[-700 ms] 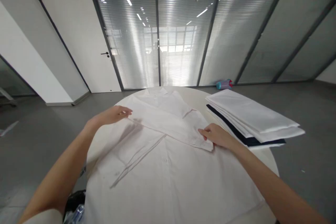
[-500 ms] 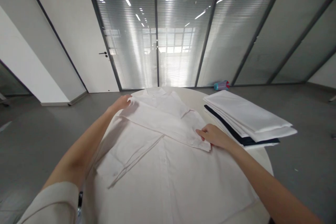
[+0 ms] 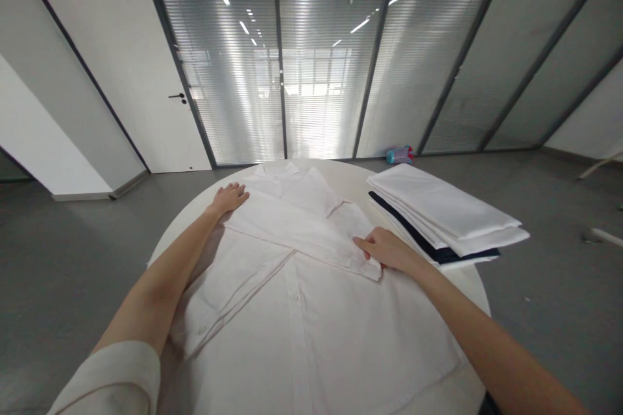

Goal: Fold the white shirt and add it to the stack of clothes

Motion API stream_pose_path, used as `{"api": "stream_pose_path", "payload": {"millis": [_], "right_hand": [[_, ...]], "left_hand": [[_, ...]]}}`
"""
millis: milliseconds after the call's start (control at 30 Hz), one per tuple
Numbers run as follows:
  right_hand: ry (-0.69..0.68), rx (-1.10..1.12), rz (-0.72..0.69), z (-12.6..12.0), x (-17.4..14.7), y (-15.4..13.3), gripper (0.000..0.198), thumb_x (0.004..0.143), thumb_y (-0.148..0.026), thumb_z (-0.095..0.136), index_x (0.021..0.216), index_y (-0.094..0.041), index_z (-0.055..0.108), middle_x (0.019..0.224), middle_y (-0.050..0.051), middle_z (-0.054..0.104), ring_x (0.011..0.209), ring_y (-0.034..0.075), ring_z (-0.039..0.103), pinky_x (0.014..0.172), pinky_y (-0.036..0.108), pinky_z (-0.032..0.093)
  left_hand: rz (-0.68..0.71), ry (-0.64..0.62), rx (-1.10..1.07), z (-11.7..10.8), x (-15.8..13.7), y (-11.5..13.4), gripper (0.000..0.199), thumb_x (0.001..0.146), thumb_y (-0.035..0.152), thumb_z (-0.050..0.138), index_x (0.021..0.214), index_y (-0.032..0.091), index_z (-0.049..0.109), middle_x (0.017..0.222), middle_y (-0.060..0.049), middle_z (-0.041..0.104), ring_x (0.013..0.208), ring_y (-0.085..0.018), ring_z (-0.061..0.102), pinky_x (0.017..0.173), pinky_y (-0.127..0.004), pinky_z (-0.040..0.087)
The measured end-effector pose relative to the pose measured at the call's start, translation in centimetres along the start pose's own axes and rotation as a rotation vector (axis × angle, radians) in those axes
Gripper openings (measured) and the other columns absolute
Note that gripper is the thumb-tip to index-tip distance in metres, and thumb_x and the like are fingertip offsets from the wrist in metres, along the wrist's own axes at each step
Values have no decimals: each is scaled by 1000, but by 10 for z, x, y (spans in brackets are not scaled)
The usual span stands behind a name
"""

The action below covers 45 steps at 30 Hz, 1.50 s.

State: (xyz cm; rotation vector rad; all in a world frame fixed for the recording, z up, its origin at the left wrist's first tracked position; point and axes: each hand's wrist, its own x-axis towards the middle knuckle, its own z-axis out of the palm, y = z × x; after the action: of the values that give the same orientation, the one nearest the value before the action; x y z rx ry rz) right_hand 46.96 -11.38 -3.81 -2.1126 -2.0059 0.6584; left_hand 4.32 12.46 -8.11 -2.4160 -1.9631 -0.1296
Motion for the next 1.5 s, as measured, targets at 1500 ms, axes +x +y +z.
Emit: {"api": "stream_pose_path", "payload": {"millis": [1500], "right_hand": [[-54,7,-13,-2,2,4,47,95,-47,48,66,-15,69,49,3,57,48,15,53,56,26,33]], "left_hand": [[194,86,-60,1,-33,61,48,100,50,40,134,21,58,143,-12,56,138,-30,46,112,-42,37]]}}
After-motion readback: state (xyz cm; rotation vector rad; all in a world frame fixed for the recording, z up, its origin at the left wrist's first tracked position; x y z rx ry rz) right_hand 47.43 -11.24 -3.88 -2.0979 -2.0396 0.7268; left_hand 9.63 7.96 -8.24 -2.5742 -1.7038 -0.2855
